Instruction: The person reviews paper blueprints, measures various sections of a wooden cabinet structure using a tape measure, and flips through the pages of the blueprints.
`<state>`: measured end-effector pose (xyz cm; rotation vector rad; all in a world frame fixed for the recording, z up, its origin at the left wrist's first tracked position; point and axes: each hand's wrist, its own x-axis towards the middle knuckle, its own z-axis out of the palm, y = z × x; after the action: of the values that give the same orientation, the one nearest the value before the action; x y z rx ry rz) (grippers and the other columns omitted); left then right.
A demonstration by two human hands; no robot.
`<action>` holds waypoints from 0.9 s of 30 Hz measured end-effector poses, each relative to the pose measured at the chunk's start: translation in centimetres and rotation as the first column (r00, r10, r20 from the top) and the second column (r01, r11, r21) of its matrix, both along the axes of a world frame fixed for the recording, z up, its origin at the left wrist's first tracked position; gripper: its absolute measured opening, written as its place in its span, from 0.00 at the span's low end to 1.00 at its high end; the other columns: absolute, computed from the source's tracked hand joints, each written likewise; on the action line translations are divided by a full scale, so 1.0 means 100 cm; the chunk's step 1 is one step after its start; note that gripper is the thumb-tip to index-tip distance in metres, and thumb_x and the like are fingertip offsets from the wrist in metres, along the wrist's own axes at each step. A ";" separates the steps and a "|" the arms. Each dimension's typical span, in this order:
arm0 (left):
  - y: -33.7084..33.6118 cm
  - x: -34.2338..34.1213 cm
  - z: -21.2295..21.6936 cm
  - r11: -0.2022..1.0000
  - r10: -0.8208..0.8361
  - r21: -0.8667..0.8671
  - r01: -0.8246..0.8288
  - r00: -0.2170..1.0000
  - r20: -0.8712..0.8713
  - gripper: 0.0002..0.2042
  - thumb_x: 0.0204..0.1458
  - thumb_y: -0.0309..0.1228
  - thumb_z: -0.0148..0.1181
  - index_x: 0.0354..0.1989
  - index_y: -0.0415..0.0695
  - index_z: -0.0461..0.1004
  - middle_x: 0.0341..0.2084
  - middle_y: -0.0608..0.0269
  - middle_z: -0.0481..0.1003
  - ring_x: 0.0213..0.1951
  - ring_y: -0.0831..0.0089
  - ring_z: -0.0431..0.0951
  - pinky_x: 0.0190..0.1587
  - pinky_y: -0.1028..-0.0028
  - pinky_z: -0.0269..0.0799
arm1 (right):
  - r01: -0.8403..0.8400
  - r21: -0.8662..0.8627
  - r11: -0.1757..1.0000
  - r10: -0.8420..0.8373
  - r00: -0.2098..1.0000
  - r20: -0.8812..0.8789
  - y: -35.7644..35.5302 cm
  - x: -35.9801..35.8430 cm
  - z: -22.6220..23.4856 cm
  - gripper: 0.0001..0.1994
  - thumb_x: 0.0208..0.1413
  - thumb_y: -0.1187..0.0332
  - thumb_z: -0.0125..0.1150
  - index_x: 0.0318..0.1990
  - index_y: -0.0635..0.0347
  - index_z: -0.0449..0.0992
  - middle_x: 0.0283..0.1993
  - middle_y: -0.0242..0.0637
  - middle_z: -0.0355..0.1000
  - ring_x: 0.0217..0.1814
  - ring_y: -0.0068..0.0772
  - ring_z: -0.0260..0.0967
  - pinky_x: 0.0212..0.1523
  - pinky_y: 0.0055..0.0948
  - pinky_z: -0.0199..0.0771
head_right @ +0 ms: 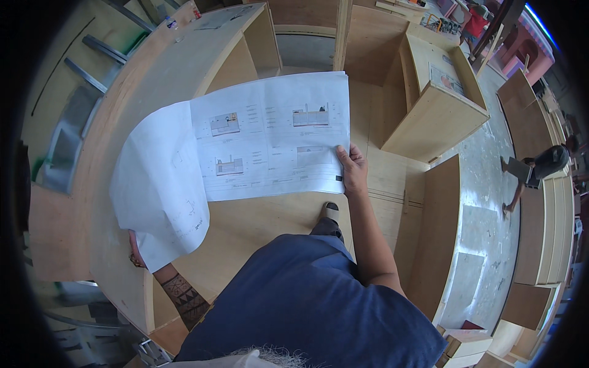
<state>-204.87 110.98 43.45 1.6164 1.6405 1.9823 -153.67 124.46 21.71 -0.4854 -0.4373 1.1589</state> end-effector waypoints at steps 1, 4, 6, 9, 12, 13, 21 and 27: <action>-0.001 0.006 0.003 0.984 -0.178 0.054 0.170 0.917 0.356 0.27 0.69 0.45 0.49 0.67 0.36 0.65 0.62 0.52 0.71 0.61 0.58 0.72 0.64 0.60 0.67 | -0.024 0.024 0.999 0.024 1.000 -0.006 0.002 0.001 0.002 0.11 0.65 0.70 0.64 0.51 0.66 0.78 0.43 0.37 0.80 0.39 0.21 0.77 0.41 0.23 0.79; -0.003 0.026 0.014 0.928 -0.363 0.195 0.319 0.651 0.666 0.25 0.68 0.43 0.51 0.65 0.36 0.68 0.59 0.53 0.73 0.59 0.61 0.73 0.62 0.62 0.69 | -0.036 0.025 0.999 0.036 0.999 0.014 0.005 0.006 0.007 0.11 0.65 0.70 0.64 0.51 0.66 0.78 0.43 0.37 0.80 0.39 0.21 0.77 0.41 0.22 0.79; -0.002 0.034 0.019 0.917 -0.387 0.216 0.336 0.614 0.688 0.25 0.68 0.44 0.51 0.65 0.36 0.68 0.60 0.53 0.72 0.59 0.61 0.73 0.62 0.61 0.69 | -0.043 0.018 0.999 0.042 0.999 0.034 0.009 0.008 0.011 0.11 0.65 0.70 0.64 0.51 0.66 0.78 0.43 0.37 0.80 0.39 0.20 0.77 0.41 0.22 0.79; 0.002 0.038 0.022 0.931 -0.352 0.195 0.308 0.621 0.700 0.25 0.68 0.44 0.51 0.65 0.37 0.68 0.60 0.53 0.73 0.59 0.59 0.73 0.62 0.60 0.68 | -0.052 0.012 0.999 0.051 0.997 0.052 0.013 0.010 0.018 0.11 0.65 0.70 0.64 0.51 0.67 0.77 0.43 0.37 0.80 0.38 0.20 0.76 0.41 0.22 0.79; 0.005 0.039 0.022 0.915 -0.386 0.207 0.347 0.600 0.701 0.25 0.68 0.44 0.51 0.65 0.37 0.68 0.59 0.53 0.73 0.59 0.59 0.73 0.62 0.60 0.68 | -0.062 0.008 0.998 0.061 0.995 0.078 0.017 0.011 0.027 0.11 0.66 0.70 0.63 0.51 0.67 0.77 0.43 0.37 0.80 0.38 0.20 0.76 0.41 0.22 0.79; 0.005 0.039 0.022 0.910 -0.395 0.209 0.359 0.593 0.701 0.25 0.68 0.44 0.51 0.65 0.37 0.68 0.59 0.53 0.73 0.59 0.59 0.73 0.62 0.60 0.68 | -0.075 0.033 0.997 0.072 0.995 0.075 0.019 0.012 0.030 0.12 0.66 0.70 0.63 0.51 0.67 0.77 0.43 0.37 0.80 0.38 0.20 0.76 0.41 0.22 0.79; 0.008 0.044 0.021 0.896 -0.419 0.232 0.379 0.543 0.728 0.24 0.69 0.43 0.50 0.64 0.36 0.68 0.58 0.52 0.73 0.58 0.60 0.74 0.62 0.60 0.70 | -0.079 -0.018 0.997 0.081 0.989 0.126 0.029 0.016 0.044 0.12 0.66 0.69 0.63 0.52 0.67 0.77 0.43 0.37 0.80 0.38 0.20 0.76 0.40 0.23 0.79; 0.017 0.050 0.026 0.938 -0.332 0.194 0.286 0.586 0.739 0.23 0.69 0.43 0.50 0.62 0.36 0.69 0.55 0.53 0.76 0.55 0.60 0.77 0.59 0.61 0.73 | -0.090 -0.025 0.996 0.093 0.985 0.144 0.038 0.017 0.052 0.11 0.66 0.69 0.63 0.51 0.67 0.77 0.42 0.36 0.80 0.37 0.19 0.76 0.40 0.23 0.78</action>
<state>-199.83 112.69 46.02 0.7542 0.8935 2.0745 -151.97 128.28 26.87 -0.5733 -0.5804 1.2218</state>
